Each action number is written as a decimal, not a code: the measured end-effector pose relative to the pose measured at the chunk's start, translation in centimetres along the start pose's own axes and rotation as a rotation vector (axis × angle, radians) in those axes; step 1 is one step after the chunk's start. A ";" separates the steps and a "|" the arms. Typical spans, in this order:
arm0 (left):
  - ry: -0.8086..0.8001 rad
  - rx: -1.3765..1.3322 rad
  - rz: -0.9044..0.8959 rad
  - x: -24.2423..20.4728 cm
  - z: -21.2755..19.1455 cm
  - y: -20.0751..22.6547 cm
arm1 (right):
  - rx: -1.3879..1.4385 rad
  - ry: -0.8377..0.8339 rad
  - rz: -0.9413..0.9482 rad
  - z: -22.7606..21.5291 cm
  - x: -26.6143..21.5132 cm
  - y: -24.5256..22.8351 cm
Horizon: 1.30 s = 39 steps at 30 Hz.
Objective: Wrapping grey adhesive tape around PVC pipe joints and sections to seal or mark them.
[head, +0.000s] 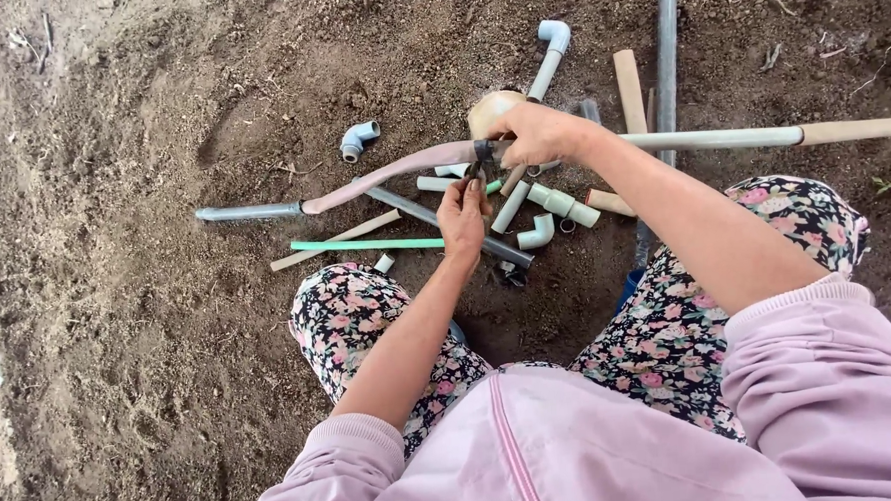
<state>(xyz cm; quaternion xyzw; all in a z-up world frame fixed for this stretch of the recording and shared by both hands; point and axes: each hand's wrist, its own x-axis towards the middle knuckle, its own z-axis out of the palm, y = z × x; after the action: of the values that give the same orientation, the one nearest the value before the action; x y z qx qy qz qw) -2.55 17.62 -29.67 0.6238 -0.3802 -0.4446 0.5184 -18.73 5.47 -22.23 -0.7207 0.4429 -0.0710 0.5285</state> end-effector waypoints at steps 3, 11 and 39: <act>-0.007 -0.095 -0.094 0.1 -0.5 -0.3 | 0.036 0.011 -0.017 -0.5 -0.7 -1.2; 0.085 0.251 0.023 -0.7 0.1 0.0 | -0.014 0.067 -0.019 -0.4 -0.5 -0.6; -0.216 0.410 -0.357 9.5 3.1 11.8 | -0.205 0.211 -0.049 4.0 0.3 1.2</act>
<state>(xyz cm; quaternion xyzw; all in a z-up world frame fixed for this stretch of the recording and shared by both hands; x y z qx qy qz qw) -2.62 5.71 -19.82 0.7216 -0.3992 -0.5064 0.2518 -16.96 8.05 -25.06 -0.7701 0.4832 -0.1137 0.4006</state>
